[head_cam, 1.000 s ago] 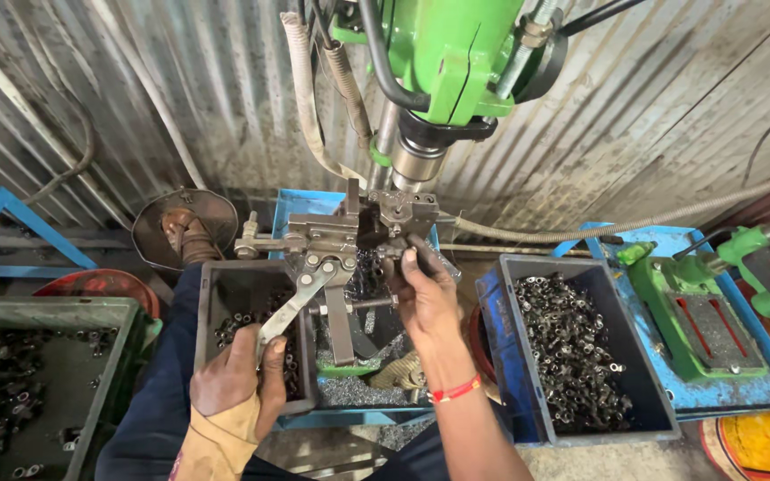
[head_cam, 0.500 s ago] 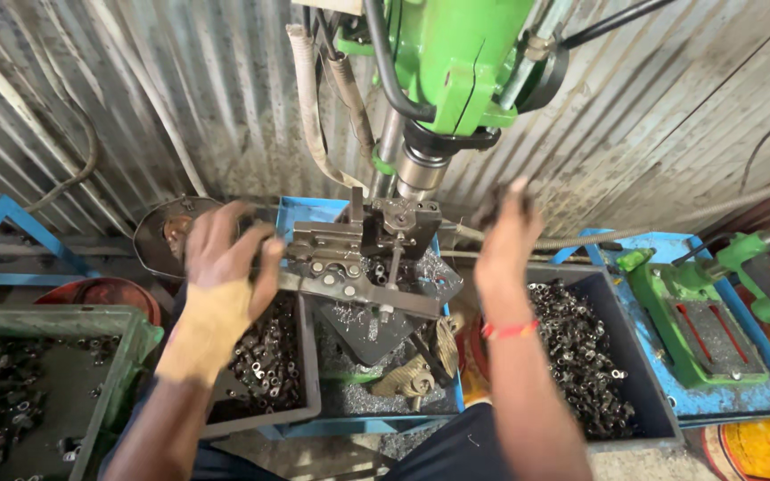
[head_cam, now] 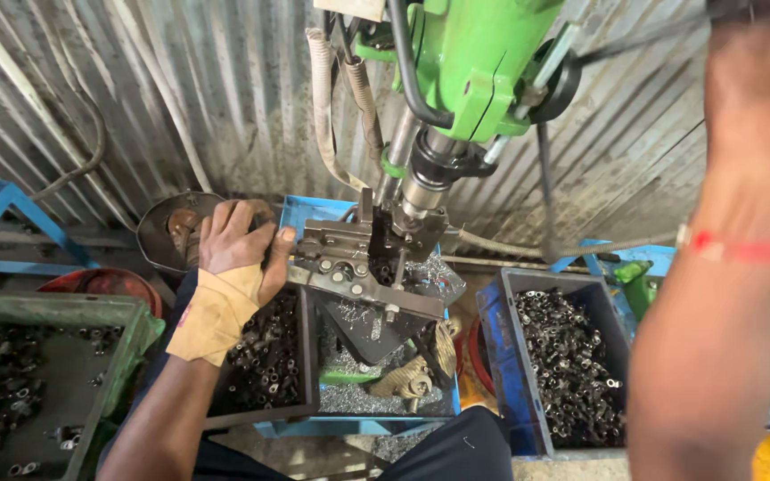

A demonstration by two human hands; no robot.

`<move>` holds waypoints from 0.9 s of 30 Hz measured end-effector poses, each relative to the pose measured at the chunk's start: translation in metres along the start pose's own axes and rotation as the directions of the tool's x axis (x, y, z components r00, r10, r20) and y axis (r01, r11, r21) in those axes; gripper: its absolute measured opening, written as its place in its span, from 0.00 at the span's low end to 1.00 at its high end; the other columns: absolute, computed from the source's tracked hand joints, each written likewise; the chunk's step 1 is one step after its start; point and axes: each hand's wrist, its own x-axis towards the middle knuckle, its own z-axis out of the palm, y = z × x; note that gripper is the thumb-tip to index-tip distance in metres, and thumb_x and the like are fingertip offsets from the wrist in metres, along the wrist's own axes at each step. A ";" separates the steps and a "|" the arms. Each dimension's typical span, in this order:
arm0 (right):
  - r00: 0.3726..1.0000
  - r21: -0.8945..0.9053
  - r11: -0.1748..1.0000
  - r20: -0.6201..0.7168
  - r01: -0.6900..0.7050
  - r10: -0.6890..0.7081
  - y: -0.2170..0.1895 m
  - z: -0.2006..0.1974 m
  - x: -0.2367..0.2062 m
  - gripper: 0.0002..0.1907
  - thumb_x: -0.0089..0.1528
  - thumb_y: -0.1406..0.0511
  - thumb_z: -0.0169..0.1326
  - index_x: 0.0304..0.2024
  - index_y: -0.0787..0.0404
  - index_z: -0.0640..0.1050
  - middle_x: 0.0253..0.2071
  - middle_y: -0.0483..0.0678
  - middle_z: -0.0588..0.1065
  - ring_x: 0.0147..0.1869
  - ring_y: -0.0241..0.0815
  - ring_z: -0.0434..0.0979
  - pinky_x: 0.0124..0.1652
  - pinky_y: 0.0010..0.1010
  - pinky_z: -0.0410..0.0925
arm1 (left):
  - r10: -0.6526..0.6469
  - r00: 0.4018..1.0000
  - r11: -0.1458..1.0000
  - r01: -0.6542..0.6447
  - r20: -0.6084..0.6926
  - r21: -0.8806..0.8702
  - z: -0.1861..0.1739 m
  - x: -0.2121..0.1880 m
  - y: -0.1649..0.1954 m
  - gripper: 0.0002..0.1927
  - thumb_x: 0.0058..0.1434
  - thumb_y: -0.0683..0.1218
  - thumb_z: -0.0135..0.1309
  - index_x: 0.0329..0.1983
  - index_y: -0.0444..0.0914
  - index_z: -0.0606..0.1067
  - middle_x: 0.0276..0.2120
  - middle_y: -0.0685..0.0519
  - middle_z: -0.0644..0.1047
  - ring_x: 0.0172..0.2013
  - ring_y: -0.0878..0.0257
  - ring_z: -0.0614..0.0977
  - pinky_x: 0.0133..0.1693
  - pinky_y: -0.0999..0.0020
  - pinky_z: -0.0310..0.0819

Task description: The person sits at a bench drill press, picks small metal fittings from a bin, and places them one at a time under the drill to bore holes. They pull the drill lever down with one hand while holding the part, then move finished parts into a collection bin and reach for the next piece.

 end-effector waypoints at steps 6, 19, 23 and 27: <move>0.964 -0.017 0.970 0.120 0.241 -0.237 0.023 -0.005 -0.090 0.31 0.68 0.49 0.37 0.61 0.67 0.68 0.60 0.62 0.72 0.64 0.60 0.73 0.67 0.53 0.65 | -0.006 1.000 1.000 0.006 -0.002 -0.002 0.001 -0.003 -0.001 0.11 0.63 0.48 0.59 0.31 0.35 0.80 0.47 0.49 0.77 0.51 0.47 0.75 0.49 0.49 0.67; 0.883 0.121 0.877 0.015 0.464 -0.469 0.039 -0.008 -0.095 0.31 0.69 0.47 0.36 0.59 0.64 0.68 0.57 0.62 0.73 0.62 0.60 0.73 0.67 0.53 0.64 | -0.005 1.000 1.000 0.005 0.016 0.012 0.003 -0.003 0.000 0.13 0.64 0.50 0.58 0.31 0.35 0.79 0.48 0.50 0.78 0.52 0.47 0.75 0.51 0.48 0.68; 0.872 0.130 0.864 0.001 0.486 -0.490 0.042 -0.011 -0.097 0.30 0.69 0.47 0.35 0.58 0.64 0.68 0.56 0.61 0.73 0.62 0.60 0.73 0.67 0.53 0.64 | -0.017 0.999 0.999 0.016 0.027 0.033 0.004 -0.002 0.001 0.13 0.64 0.49 0.58 0.30 0.35 0.79 0.47 0.50 0.78 0.51 0.46 0.75 0.50 0.48 0.68; 0.862 0.134 0.853 -0.015 0.504 -0.507 0.042 -0.008 -0.101 0.30 0.69 0.46 0.35 0.58 0.63 0.69 0.55 0.61 0.74 0.61 0.60 0.74 0.67 0.54 0.64 | -0.006 1.000 1.000 0.006 0.016 0.020 0.003 -0.002 0.003 0.12 0.64 0.49 0.58 0.32 0.35 0.79 0.48 0.50 0.77 0.52 0.47 0.75 0.51 0.49 0.68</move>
